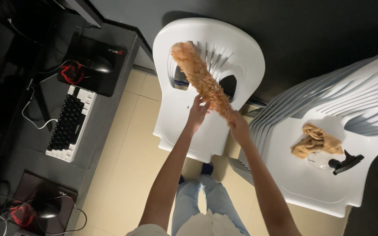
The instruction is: The person cleans a stack of white plastic chairs in a room with computer setups. They use a duster to wipe the seats and backs of the chairs, then move each cleaned chair to a designated spot under a desk. The process is repeated for multiple chairs in the stack.
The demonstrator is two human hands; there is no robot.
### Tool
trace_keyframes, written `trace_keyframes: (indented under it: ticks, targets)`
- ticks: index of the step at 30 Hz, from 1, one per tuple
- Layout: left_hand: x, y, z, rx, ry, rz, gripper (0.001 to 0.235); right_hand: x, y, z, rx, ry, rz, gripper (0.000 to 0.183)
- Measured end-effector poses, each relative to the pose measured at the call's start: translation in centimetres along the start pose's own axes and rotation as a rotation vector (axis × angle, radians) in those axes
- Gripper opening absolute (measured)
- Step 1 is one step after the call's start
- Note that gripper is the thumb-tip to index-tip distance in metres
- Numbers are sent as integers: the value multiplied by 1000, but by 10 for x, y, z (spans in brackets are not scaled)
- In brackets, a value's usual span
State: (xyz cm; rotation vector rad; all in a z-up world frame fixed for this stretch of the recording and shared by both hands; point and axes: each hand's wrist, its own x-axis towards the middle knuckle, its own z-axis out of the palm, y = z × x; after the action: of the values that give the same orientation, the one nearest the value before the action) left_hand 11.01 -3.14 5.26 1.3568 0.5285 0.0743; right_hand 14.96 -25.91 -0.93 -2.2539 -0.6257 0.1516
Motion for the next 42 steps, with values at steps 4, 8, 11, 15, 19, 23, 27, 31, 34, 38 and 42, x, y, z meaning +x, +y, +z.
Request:
trace_keyframes:
  ticks: [4,8,11,15,19,23,27,31,34,38,42]
  targets:
    - [-4,-19,-10,-7,-24,39,53,18,4,-6,17,181,-135,47]
    - [-5,-49,-35,-30,-23,-2,49,20,5,-14,209,139,100,44]
    - [-25,-57,-47,-21,2,-58,46,4,33,-3,205,160,82,41]
    - [-34,-58,-55,28,35,-100,45,-9,38,2,259,258,81,36]
    - [-41,-53,-56,40,46,-115,44,-21,20,2,223,108,356,34]
    - [-32,-48,-56,18,31,-85,43,-28,69,36,438,246,270,42]
    - [-42,-51,-56,-11,19,-102,41,-37,75,28,206,234,184,39]
    - [-41,-57,-56,-6,-3,-102,40,-52,98,40,75,82,411,47]
    - [-49,-66,-52,-10,-8,-101,39,-80,132,64,259,89,509,53]
    - [-58,-71,-48,7,-13,-128,37,-88,109,67,116,-87,608,34]
    - [-66,-82,-40,34,-32,-169,37,-98,59,56,560,16,666,47]
